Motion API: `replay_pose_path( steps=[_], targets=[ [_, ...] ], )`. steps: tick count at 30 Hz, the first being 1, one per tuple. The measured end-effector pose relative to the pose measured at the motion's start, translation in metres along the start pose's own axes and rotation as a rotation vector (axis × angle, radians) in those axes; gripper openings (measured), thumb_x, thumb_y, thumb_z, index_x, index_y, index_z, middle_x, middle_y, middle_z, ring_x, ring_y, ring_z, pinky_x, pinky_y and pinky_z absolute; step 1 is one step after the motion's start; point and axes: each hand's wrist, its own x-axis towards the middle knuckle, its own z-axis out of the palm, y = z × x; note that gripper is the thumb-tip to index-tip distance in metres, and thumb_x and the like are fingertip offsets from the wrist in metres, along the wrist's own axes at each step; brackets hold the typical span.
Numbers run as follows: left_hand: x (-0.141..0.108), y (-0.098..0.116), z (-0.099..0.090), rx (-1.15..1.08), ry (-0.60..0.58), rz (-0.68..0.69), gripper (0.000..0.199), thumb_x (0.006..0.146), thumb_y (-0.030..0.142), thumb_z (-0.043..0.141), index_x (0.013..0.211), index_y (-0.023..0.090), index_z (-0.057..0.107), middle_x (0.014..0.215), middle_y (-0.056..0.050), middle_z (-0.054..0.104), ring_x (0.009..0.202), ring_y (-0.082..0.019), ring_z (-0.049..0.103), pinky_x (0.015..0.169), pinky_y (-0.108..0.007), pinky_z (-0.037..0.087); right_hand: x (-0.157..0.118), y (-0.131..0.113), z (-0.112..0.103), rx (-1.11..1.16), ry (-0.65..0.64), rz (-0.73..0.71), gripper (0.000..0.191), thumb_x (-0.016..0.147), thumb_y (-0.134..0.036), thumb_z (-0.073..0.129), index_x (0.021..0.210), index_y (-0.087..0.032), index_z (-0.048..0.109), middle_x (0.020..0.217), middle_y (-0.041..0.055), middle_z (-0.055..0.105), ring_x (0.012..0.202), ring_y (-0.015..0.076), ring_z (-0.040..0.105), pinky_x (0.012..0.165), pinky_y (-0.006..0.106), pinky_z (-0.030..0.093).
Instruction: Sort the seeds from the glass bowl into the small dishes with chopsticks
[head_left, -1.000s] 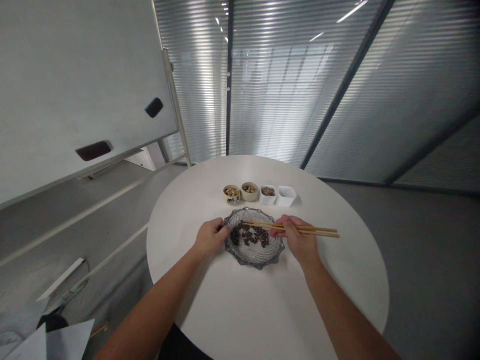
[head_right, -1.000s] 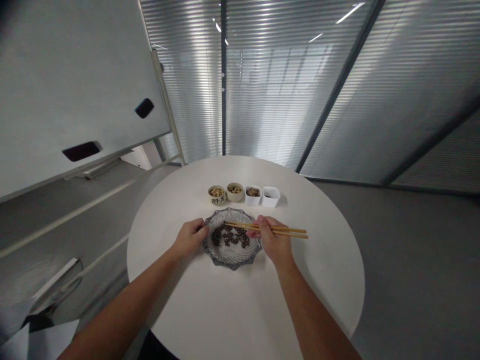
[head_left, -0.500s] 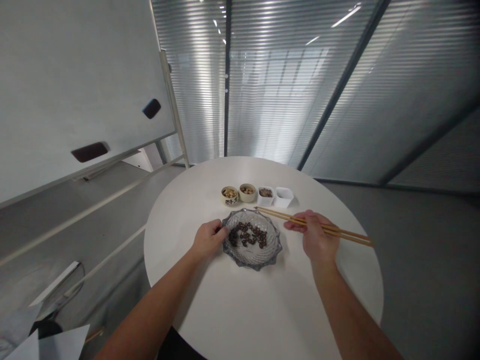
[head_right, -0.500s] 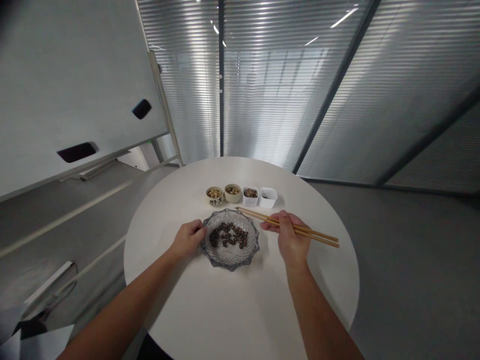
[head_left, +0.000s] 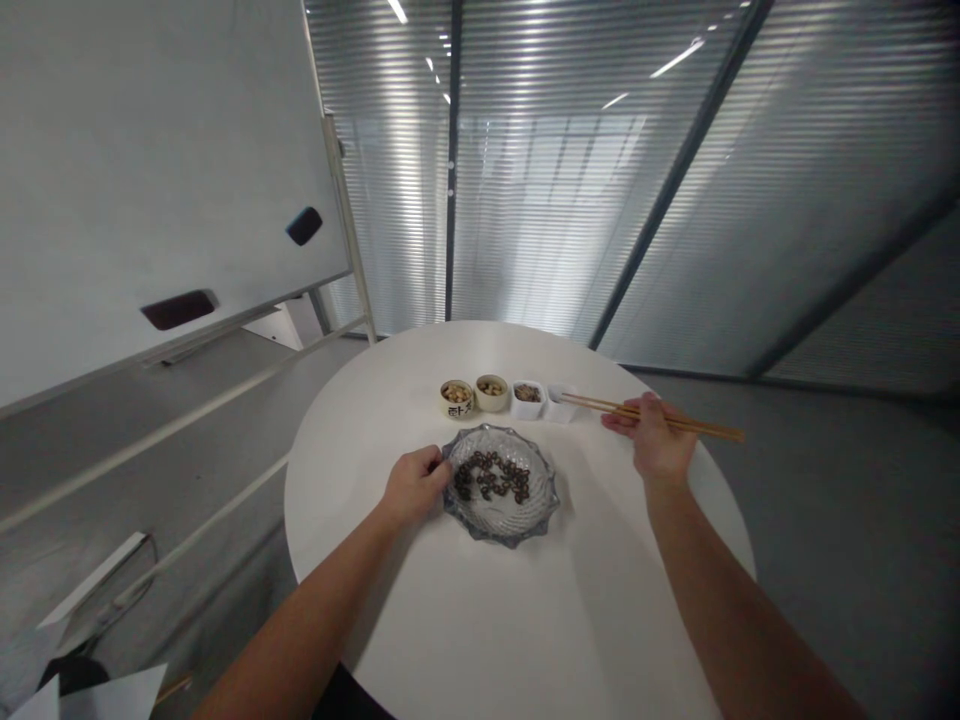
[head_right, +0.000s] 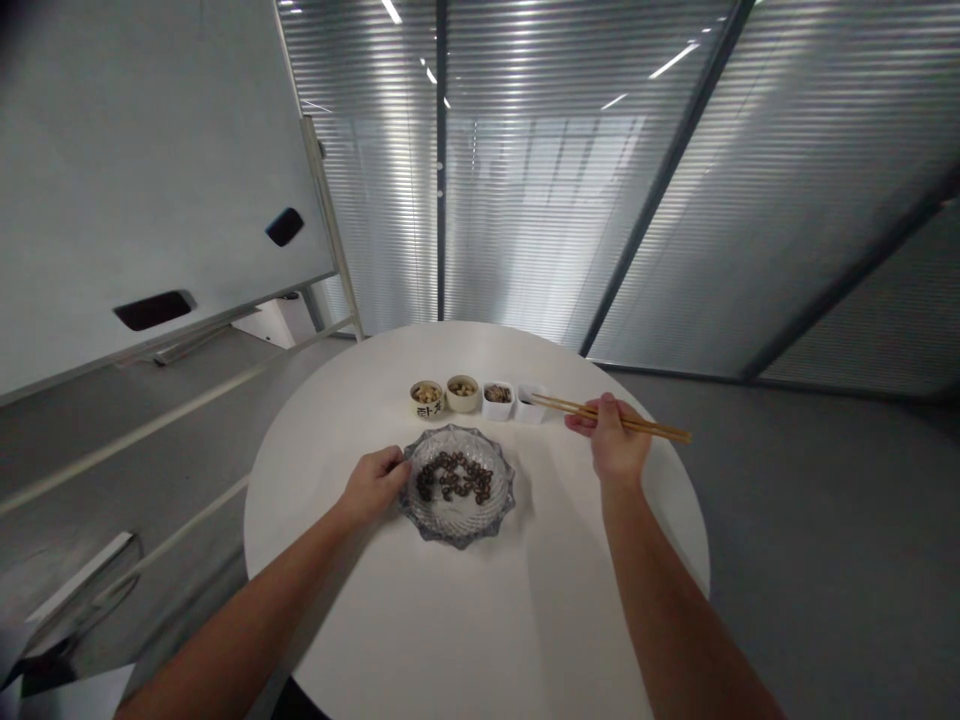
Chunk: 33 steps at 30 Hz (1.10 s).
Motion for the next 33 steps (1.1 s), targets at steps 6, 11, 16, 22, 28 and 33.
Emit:
replay_pose_path(
  steps=[6,11,16,22,28,33],
  targets=[
    [-0.001,0.002,-0.003,0.000,-0.015,0.002,0.028,0.086,0.038,0.050,0.065,0.019,0.050,0.061,0.004,0.046,0.062,-0.012,0.044,0.059,-0.026,0.028,-0.019,-0.016,0.000,0.051,-0.019,0.021,0.044,0.079,-0.056,0.078,0.072,-0.014,0.067,0.054,0.0002,0.067,0.042,0.0201,0.069,0.045,0.034,0.064],
    [-0.002,0.003,-0.003,0.001,-0.012,-0.010,0.029,0.086,0.039,0.050,0.065,0.019,0.049,0.060,0.004,0.045,0.062,-0.012,0.044,0.059,-0.026,0.027,-0.058,-0.043,0.009,0.045,-0.351,0.213,0.043,0.078,-0.056,0.079,0.073,-0.013,0.071,0.059,0.0069,0.071,0.044,0.0210,0.069,0.044,0.033,0.062],
    [-0.002,0.000,-0.002,-0.004,-0.014,-0.012,0.028,0.086,0.039,0.050,0.066,0.019,0.050,0.060,0.004,0.044,0.062,-0.012,0.044,0.058,-0.025,0.027,-0.099,-0.043,0.026,0.002,-0.487,0.339,0.047,0.077,-0.062,0.078,0.073,-0.015,0.071,0.060,0.0063,0.072,0.045,0.0205,0.069,0.045,0.032,0.062],
    [-0.001,-0.003,0.000,-0.001,-0.002,-0.009,0.027,0.086,0.037,0.050,0.066,0.019,0.049,0.060,0.004,0.044,0.061,-0.012,0.044,0.058,-0.025,0.027,-0.115,-0.038,0.039,-0.125,-0.526,0.345,0.055,0.076,-0.071,0.073,0.074,-0.016,0.069,0.054,0.0067,0.071,0.044,0.0199,0.069,0.044,0.027,0.059],
    [-0.001,-0.001,0.000,-0.005,0.001,-0.012,0.027,0.086,0.037,0.050,0.065,0.019,0.049,0.060,0.004,0.044,0.061,-0.012,0.043,0.058,-0.026,0.026,-0.118,-0.036,0.042,-0.178,-0.535,0.350,0.057,0.075,-0.074,0.071,0.076,-0.017,0.068,0.056,0.0067,0.072,0.045,0.0205,0.070,0.045,0.028,0.059],
    [-0.001,0.001,-0.001,-0.006,0.001,-0.008,0.027,0.086,0.037,0.050,0.065,0.019,0.049,0.059,0.004,0.043,0.061,-0.012,0.043,0.058,-0.026,0.026,-0.117,-0.031,0.042,-0.209,-0.510,0.362,0.059,0.073,-0.076,0.072,0.076,-0.017,0.070,0.057,0.0078,0.073,0.048,0.0227,0.072,0.049,0.031,0.062]
  ],
)
